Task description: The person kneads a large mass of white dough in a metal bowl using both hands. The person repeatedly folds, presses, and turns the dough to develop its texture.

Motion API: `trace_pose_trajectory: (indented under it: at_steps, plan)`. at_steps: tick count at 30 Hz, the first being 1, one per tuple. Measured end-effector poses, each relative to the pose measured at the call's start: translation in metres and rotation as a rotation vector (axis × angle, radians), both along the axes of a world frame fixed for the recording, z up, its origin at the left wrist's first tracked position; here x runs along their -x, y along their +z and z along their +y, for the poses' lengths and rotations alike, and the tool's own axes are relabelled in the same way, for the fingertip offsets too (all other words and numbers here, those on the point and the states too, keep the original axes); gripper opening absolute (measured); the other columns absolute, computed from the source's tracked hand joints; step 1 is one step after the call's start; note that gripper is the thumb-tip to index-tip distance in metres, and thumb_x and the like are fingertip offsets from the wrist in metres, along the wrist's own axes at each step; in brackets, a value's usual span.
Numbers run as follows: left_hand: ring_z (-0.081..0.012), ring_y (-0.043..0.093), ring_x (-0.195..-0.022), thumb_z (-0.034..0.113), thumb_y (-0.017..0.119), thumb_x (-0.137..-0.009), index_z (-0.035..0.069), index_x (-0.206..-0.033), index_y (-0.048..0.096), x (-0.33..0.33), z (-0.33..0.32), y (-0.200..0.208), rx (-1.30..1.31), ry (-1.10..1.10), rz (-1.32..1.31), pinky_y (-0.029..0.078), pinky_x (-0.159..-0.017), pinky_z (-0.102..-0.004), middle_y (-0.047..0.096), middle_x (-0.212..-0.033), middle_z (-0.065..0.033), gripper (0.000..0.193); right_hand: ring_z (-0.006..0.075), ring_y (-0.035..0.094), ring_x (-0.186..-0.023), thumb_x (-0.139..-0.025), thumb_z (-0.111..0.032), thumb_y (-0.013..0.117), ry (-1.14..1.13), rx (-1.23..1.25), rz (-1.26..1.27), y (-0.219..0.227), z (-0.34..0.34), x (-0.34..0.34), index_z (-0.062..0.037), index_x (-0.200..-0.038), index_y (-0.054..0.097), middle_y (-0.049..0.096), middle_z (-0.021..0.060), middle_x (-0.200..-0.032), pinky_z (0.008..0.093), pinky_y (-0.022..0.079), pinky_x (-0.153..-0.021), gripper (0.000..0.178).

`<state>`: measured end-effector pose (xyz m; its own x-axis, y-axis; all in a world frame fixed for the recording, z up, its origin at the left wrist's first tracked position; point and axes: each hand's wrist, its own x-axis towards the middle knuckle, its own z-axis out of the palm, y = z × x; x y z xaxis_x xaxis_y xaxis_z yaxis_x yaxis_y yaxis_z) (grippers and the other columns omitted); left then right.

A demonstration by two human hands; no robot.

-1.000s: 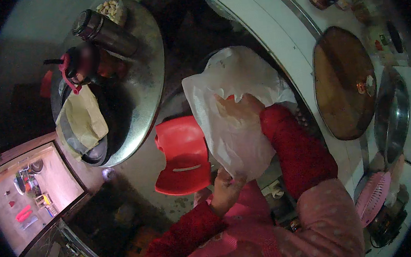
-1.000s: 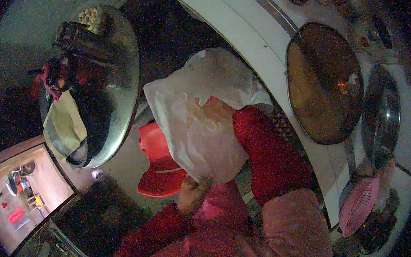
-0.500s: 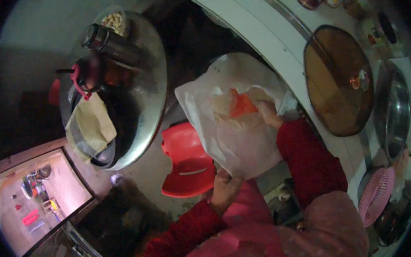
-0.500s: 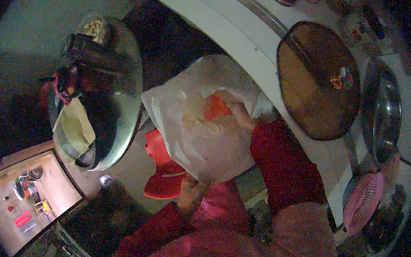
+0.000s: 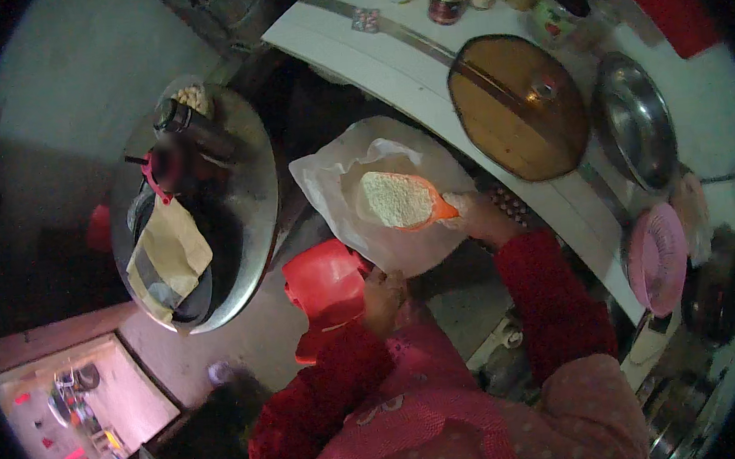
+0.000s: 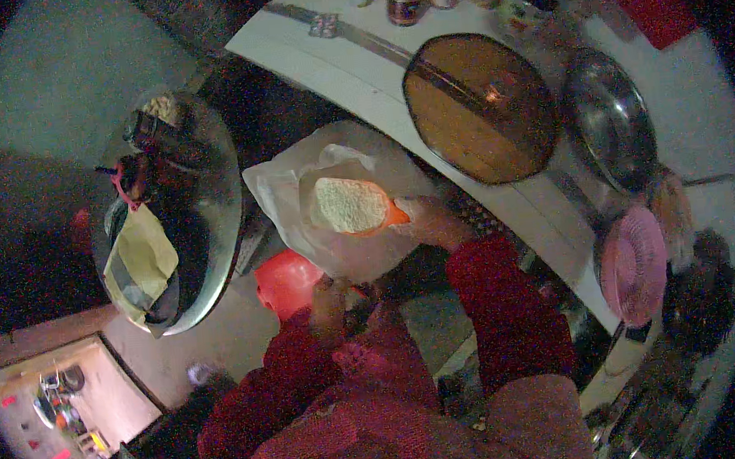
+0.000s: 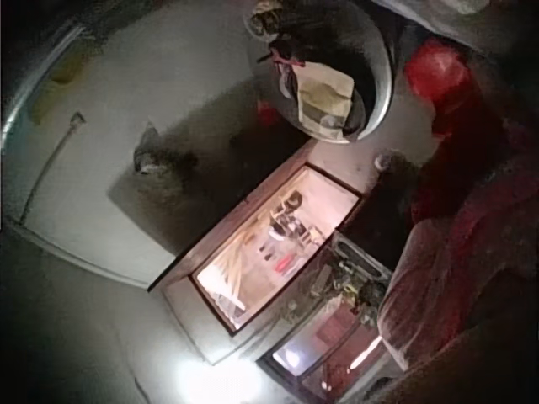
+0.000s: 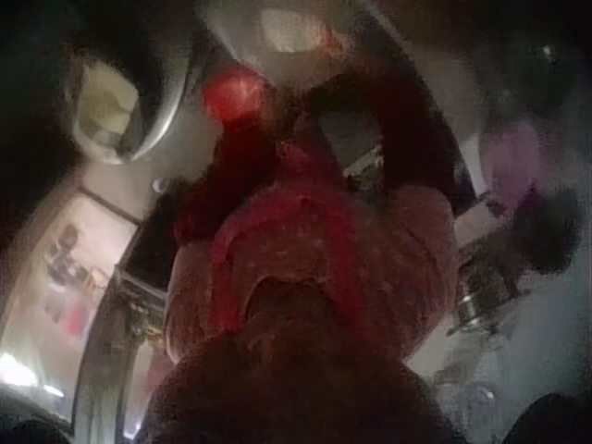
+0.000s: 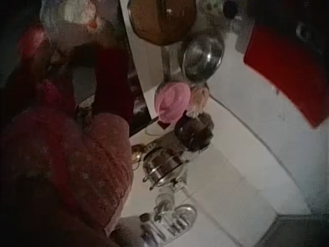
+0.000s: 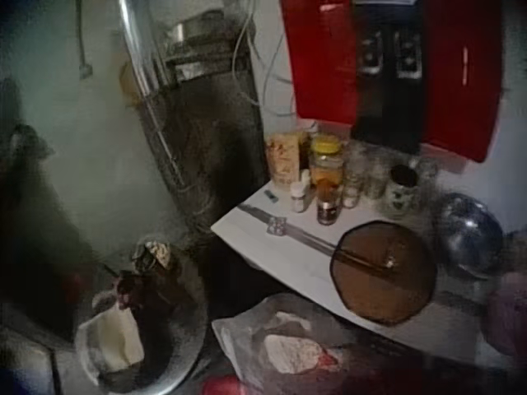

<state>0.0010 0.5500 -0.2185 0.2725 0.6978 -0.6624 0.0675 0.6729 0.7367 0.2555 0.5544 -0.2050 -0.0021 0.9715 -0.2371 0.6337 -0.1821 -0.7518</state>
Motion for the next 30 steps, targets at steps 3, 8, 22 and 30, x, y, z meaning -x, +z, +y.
trace_pose_trajectory:
  at_steps: [3, 8, 22, 30]
  plan:
    - [-0.0136, 0.052, -0.059, 0.012, 0.060, -0.086, 0.004, -0.100, 0.056, 0.015, 0.003, 0.019, 0.168, 0.008, -0.338, 0.042, -0.052, -0.0264, 0.057, -0.081, -0.0043, 0.017, 0.0323, 0.063, -0.094, -0.077, -0.034, 0.069, -0.119, 0.046, -0.006, 0.052, -0.031, 0.022, -0.0020, -0.110, 0.059, 0.065, 0.0185, -0.103, 0.0416, 0.049, -0.081, 0.047]
    - [-0.0225, 0.056, -0.083, 0.015, 0.061, -0.086, 0.005, -0.114, 0.053, 0.055, 0.004, 0.096, 0.047, -0.254, -0.434, 0.050, -0.070, -0.0322, 0.054, -0.106, -0.0128, 0.031, 0.0225, 0.061, -0.093, -0.080, -0.026, 0.069, -0.337, -0.050, 0.105, 0.067, -0.102, 0.058, -0.0012, -0.113, 0.058, 0.065, 0.0142, -0.104, 0.0348, 0.047, -0.083, 0.043]
    - [-0.0157, 0.050, -0.107, 0.024, 0.049, -0.092, 0.010, -0.122, 0.053, 0.068, -0.141, 0.023, -0.285, -1.516, -0.404, 0.038, -0.090, -0.0319, 0.052, -0.118, -0.0038, 0.033, 0.0173, 0.059, -0.092, -0.084, -0.022, 0.068, -1.345, -0.405, 0.042, 0.122, -0.476, 0.347, -0.0036, -0.115, 0.057, 0.065, 0.0100, -0.102, 0.0335, 0.046, -0.085, 0.038]
    - [-0.0127, 0.049, -0.105, 0.023, 0.052, -0.091, 0.013, -0.116, 0.056, 0.054, -0.330, 0.067, -0.072, -1.799, -0.394, 0.037, -0.087, -0.0302, 0.056, -0.113, 0.0007, 0.027, 0.0129, 0.056, -0.098, -0.081, -0.005, 0.064, -2.146, -0.304, -0.139, 0.205, -0.659, 0.548, -0.0028, -0.118, 0.058, 0.065, 0.0089, -0.107, 0.0309, 0.045, -0.089, 0.038]
